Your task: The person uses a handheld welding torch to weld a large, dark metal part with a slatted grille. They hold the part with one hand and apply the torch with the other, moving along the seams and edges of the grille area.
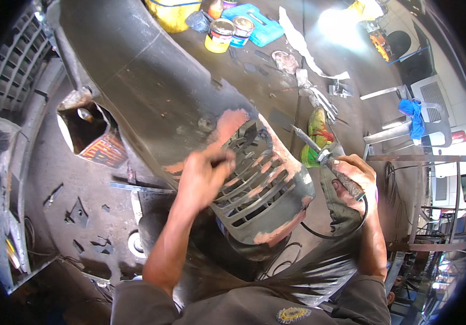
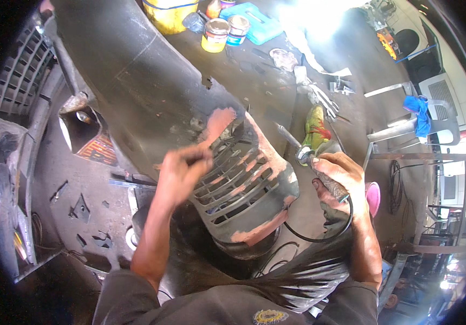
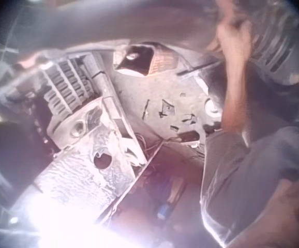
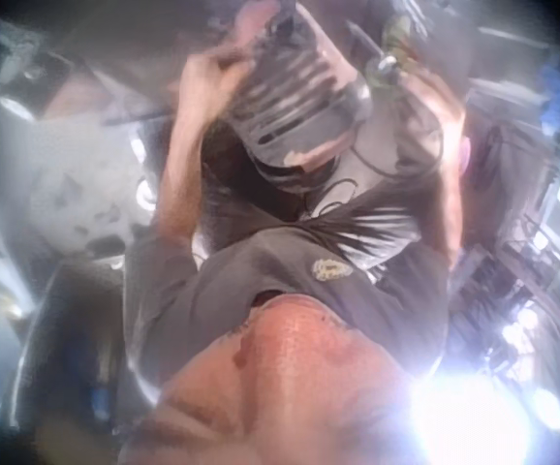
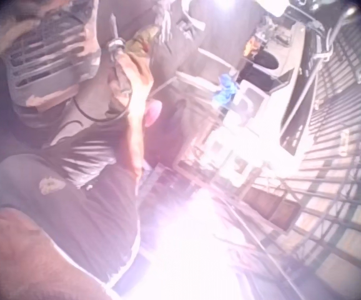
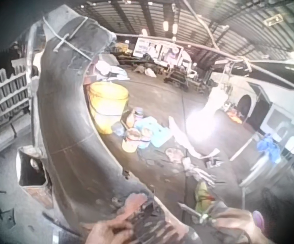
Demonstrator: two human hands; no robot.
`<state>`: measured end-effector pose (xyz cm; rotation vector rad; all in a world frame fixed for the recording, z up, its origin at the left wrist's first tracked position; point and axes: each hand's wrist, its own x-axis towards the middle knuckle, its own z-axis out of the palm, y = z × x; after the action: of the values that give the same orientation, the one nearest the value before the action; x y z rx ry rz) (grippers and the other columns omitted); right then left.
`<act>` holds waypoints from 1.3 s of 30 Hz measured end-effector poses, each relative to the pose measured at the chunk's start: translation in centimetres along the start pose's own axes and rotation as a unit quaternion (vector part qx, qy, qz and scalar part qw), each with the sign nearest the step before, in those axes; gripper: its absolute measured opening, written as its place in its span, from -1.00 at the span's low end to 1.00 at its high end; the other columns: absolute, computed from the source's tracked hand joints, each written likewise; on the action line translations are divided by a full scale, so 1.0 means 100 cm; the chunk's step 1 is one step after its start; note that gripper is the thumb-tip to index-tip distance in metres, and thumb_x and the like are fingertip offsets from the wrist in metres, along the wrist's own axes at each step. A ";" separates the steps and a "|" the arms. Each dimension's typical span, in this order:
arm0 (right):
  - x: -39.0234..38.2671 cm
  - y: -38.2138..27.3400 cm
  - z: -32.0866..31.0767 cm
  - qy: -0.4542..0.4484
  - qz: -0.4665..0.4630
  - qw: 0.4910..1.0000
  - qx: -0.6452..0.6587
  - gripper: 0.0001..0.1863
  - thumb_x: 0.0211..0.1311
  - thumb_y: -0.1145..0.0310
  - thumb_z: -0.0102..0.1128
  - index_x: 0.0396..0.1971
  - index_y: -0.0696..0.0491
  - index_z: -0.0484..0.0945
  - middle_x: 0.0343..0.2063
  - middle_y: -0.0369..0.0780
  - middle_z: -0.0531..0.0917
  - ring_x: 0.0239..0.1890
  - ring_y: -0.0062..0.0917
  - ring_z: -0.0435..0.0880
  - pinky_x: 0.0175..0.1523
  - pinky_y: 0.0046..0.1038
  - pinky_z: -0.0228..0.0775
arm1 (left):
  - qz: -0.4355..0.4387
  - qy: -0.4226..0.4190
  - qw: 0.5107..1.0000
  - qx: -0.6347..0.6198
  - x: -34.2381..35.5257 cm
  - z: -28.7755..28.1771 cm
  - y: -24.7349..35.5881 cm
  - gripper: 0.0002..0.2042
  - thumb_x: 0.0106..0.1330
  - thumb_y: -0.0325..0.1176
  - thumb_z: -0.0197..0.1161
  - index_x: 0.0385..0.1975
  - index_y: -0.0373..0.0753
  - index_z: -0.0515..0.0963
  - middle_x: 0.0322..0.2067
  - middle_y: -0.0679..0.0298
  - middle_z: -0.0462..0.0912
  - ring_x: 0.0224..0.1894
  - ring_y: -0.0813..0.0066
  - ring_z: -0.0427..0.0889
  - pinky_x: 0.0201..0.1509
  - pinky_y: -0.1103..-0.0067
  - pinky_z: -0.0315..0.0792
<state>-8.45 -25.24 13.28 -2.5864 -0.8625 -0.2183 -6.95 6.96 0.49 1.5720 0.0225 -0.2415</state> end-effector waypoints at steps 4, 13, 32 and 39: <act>0.001 0.001 0.007 -0.010 0.000 1.000 -0.019 -0.41 -0.30 0.66 0.35 -0.08 0.02 0.59 -0.28 -0.12 0.66 -0.34 -0.29 0.65 -0.28 -0.36 0.52 | 0.052 0.013 0.998 -0.027 0.016 -0.015 0.025 -0.83 0.21 -0.56 0.29 -0.22 -0.43 0.65 -0.32 0.19 0.71 -0.24 0.56 0.61 -0.12 0.60 0.48; 0.016 -0.022 -0.009 0.016 -0.060 0.998 -0.005 -0.47 -0.22 0.65 0.29 -0.08 0.06 0.60 -0.32 -0.09 0.65 -0.41 -0.31 0.60 -0.30 -0.39 0.45 | 0.095 -0.054 0.969 0.222 0.006 -0.039 0.029 -0.77 0.16 -0.51 0.31 -0.18 -0.40 0.65 -0.26 0.01 0.70 -0.21 0.24 0.70 -0.06 0.47 0.51; -0.001 -0.014 0.001 -0.007 -0.048 0.999 0.022 -0.42 -0.32 0.65 0.33 -0.10 0.06 0.60 -0.32 -0.12 0.66 -0.38 -0.29 0.64 -0.29 -0.36 0.50 | -0.050 -0.080 0.932 0.350 0.028 -0.009 -0.022 -0.79 0.16 -0.40 0.24 -0.26 -0.34 0.66 -0.34 -0.13 0.65 -0.20 -0.05 0.67 -0.08 0.28 0.48; -0.009 -0.012 -0.011 -0.001 -0.039 0.999 -0.010 -0.47 -0.26 0.66 0.29 -0.10 0.09 0.60 -0.34 -0.09 0.64 -0.42 -0.34 0.59 -0.32 -0.42 0.44 | -0.023 -0.084 0.975 0.206 -0.054 -0.029 0.025 -0.81 0.21 -0.47 0.24 -0.21 -0.35 0.64 -0.31 0.03 0.71 -0.20 0.19 0.71 -0.06 0.44 0.50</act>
<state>-9.88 -25.32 14.47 -2.5740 -0.9666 -0.2464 -11.39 10.50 3.82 1.9596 -0.1300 -0.4359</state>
